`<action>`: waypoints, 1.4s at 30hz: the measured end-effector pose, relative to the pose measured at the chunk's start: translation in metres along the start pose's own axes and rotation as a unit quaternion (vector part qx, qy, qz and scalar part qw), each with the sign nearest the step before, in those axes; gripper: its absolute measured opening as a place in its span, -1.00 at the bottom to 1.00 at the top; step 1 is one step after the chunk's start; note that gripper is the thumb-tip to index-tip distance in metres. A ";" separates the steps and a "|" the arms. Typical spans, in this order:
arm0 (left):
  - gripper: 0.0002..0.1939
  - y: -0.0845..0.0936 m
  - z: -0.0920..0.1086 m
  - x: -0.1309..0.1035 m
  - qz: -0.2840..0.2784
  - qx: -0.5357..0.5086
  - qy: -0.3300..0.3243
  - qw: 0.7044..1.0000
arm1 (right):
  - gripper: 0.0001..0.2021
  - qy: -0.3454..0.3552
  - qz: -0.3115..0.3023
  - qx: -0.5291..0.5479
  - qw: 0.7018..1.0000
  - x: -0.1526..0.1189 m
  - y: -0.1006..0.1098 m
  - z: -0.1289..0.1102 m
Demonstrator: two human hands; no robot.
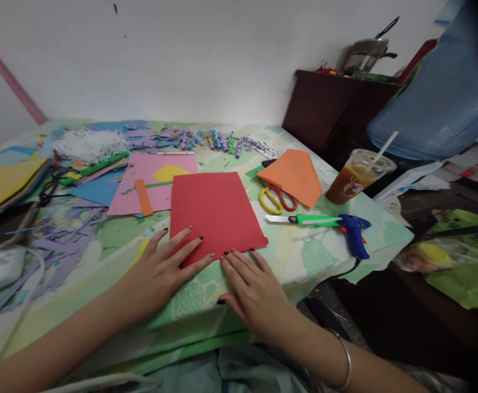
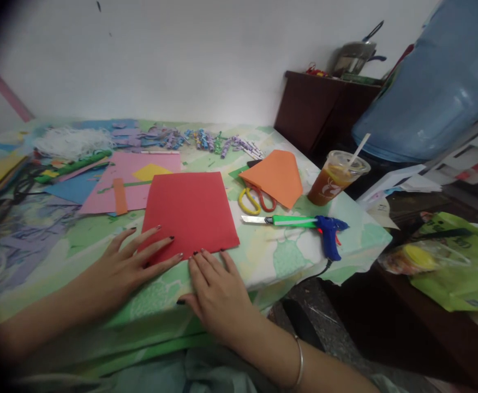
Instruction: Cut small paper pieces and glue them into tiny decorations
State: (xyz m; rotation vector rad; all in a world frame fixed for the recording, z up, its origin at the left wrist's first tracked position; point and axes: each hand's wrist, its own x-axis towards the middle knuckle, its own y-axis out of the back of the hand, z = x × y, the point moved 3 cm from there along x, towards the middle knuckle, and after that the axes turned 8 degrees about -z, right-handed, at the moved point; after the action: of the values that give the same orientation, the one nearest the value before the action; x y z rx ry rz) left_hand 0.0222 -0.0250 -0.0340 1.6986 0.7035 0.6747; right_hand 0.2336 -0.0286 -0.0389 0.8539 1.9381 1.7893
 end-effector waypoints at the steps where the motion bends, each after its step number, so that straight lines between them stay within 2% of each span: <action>1: -0.35 -0.001 0.000 -0.001 -0.001 0.001 0.003 1.000 | -0.48 -0.007 -0.002 0.005 1.000 -0.002 0.002 0.004; 5: -0.38 -0.001 -0.004 -0.009 0.010 -0.009 0.008 1.000 | -0.46 -0.031 -0.008 0.007 0.999 -0.013 0.006 0.021; 10: -0.46 -0.002 -0.017 -0.032 0.031 -0.044 0.022 0.998 | -0.48 -0.068 0.002 -0.015 0.998 -0.027 0.010 0.039; 15: -0.43 -0.007 -0.030 -0.057 0.013 -0.013 0.015 1.000 | -0.49 -0.091 0.020 -0.050 0.994 -0.037 0.012 0.051; 20: -0.51 -0.008 -0.033 -0.072 0.039 -0.079 0.081 0.993 | -0.50 -0.084 0.027 -0.069 0.994 -0.037 0.009 0.049; 23: -0.43 -0.001 -0.019 -0.067 0.080 -0.115 0.079 0.987 | -0.52 -0.090 0.038 -0.080 0.992 -0.033 0.012 0.043; 26: -0.47 0.006 0.003 -0.048 0.099 -0.128 0.074 0.984 | -0.57 -0.094 0.051 -0.080 0.991 -0.026 0.018 0.034; 28: -0.52 0.010 0.017 -0.033 0.109 -0.121 0.052 0.985 | -0.61 -0.061 0.052 -0.067 0.995 -0.020 0.021 0.025; 29: -0.54 0.011 0.020 -0.026 0.118 -0.127 0.062 0.983 | -0.62 -0.034 0.047 -0.056 0.997 -0.016 0.021 0.020; 32: -0.65 0.007 0.016 -0.014 0.118 -0.166 0.124 0.971 | -0.59 0.044 0.021 -0.018 0.999 -0.007 0.017 0.004; 34: -0.72 0.002 0.008 -0.011 0.101 -0.203 0.161 0.961 | -0.53 0.066 0.009 0.001 0.998 -0.004 0.011 -0.002; 38: -0.73 -0.011 -0.007 -0.013 0.053 -0.281 0.193 0.938 | -0.44 0.062 0.002 0.008 0.998 -0.002 0.004 -0.006; 42: -0.74 -0.016 -0.010 -0.014 0.032 -0.312 0.200 0.928 | -0.42 0.052 -0.017 -0.002 0.999 -0.001 0.004 -0.005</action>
State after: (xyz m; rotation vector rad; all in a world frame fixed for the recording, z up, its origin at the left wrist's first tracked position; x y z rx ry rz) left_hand 0.0034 -0.0258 -0.0483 1.0046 0.6213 1.1710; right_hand 0.2317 -0.0329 -0.0348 0.7359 1.9998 1.8513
